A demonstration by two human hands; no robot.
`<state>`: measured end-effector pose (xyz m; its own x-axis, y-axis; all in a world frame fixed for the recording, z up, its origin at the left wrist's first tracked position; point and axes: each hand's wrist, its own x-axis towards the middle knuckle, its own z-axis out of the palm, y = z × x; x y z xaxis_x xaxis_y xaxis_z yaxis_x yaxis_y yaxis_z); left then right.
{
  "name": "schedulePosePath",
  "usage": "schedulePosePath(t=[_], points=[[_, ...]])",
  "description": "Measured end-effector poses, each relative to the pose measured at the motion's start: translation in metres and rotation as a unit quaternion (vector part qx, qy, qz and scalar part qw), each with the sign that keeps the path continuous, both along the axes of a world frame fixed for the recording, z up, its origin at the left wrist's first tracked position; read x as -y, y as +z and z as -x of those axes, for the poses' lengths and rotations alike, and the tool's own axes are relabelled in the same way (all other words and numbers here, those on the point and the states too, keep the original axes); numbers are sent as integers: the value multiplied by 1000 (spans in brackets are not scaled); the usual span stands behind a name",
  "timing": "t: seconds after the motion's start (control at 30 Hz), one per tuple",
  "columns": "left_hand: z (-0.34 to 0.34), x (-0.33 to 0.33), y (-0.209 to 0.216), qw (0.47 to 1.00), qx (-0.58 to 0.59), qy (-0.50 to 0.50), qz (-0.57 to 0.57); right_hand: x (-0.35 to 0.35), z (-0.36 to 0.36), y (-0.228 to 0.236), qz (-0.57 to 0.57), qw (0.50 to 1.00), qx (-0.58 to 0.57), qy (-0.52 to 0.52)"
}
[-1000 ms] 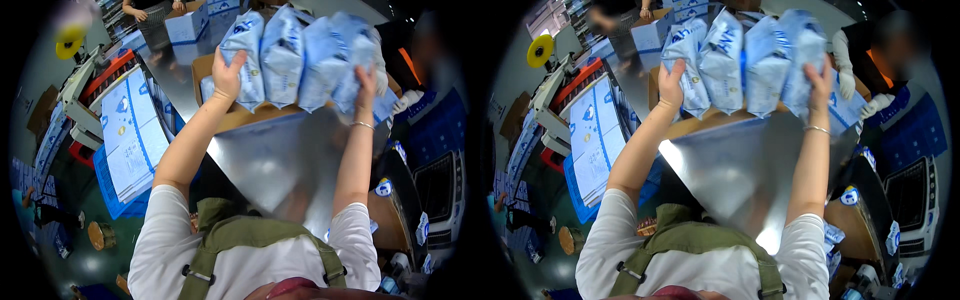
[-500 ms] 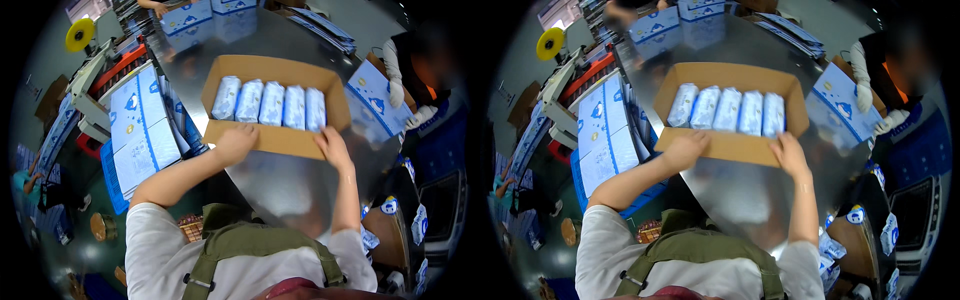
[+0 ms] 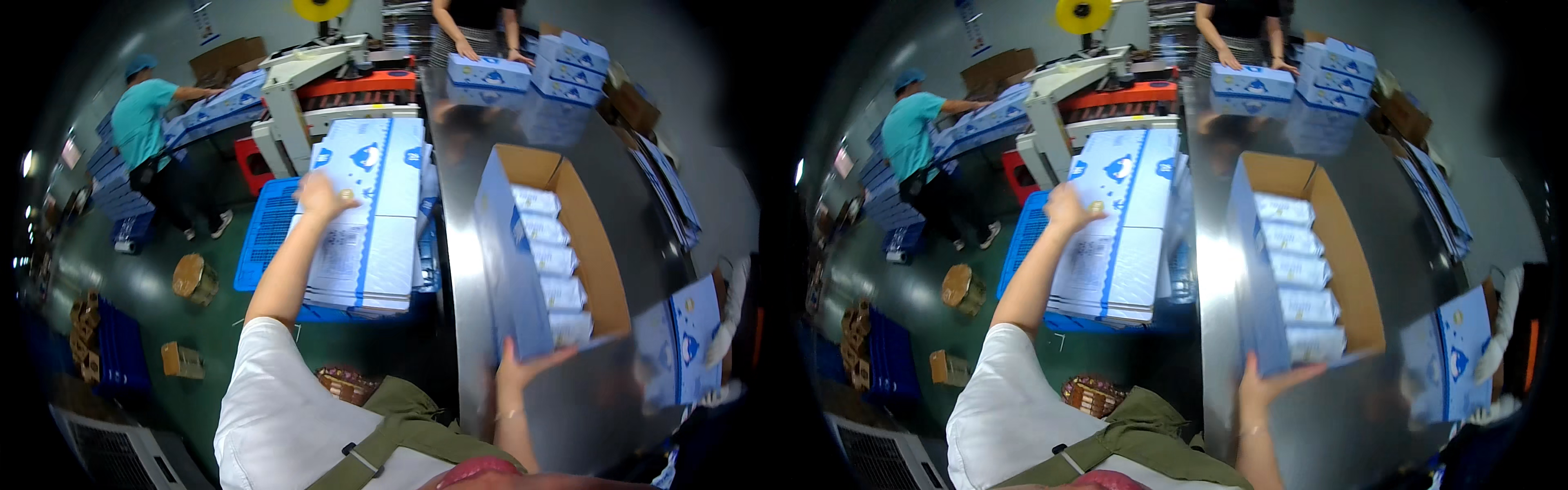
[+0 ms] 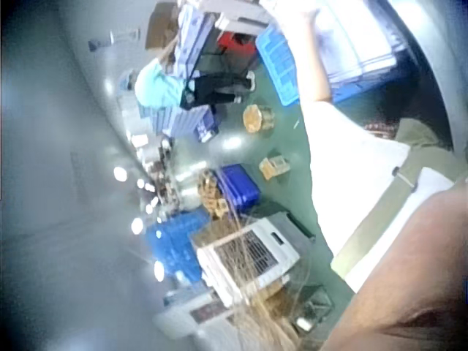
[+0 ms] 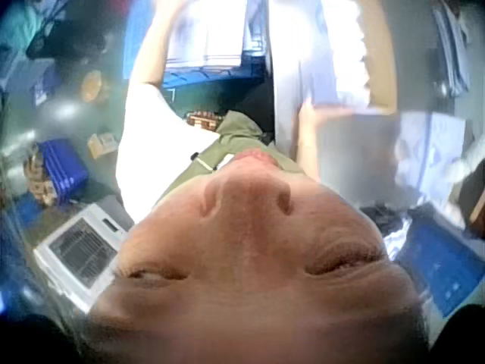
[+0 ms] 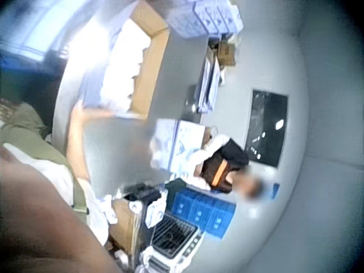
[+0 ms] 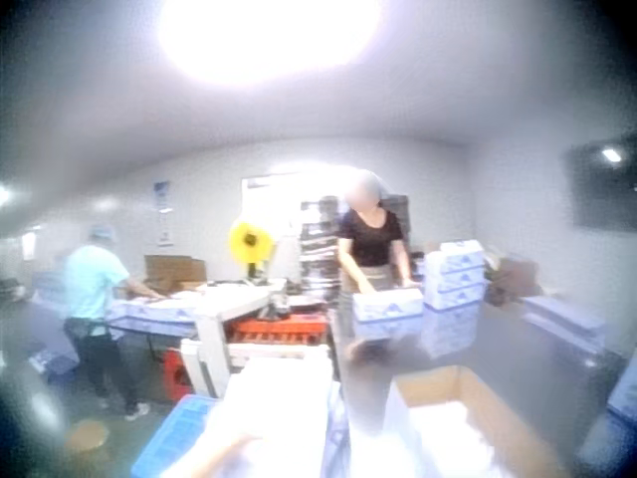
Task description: The person packs soft blue packages into cardboard boxes on a metal industrial table, occasionally reaching for stacks of flattened boxes to assemble them.
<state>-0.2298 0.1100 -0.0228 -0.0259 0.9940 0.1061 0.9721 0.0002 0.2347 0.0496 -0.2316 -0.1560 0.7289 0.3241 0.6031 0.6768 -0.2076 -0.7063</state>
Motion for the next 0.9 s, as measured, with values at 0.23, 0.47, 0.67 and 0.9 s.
schedulePosePath(t=[0.23, 0.47, 0.67, 0.9], points=[[121, -18, -84, 984, 18, 100, 148, -150, -101, 24, 302, 871, -114, 371], [114, -3, -54, 974, 134, 173, -57, -34, 4, -42, 282, 890, 54, 356], [-24, 113, 44, 781, 489, -237, -308, -32, -42, 8, -153, 865, -364, 309], [-99, 270, 10, 571, 508, -642, -56, 51, -177, 93, -416, 845, -240, 234]])
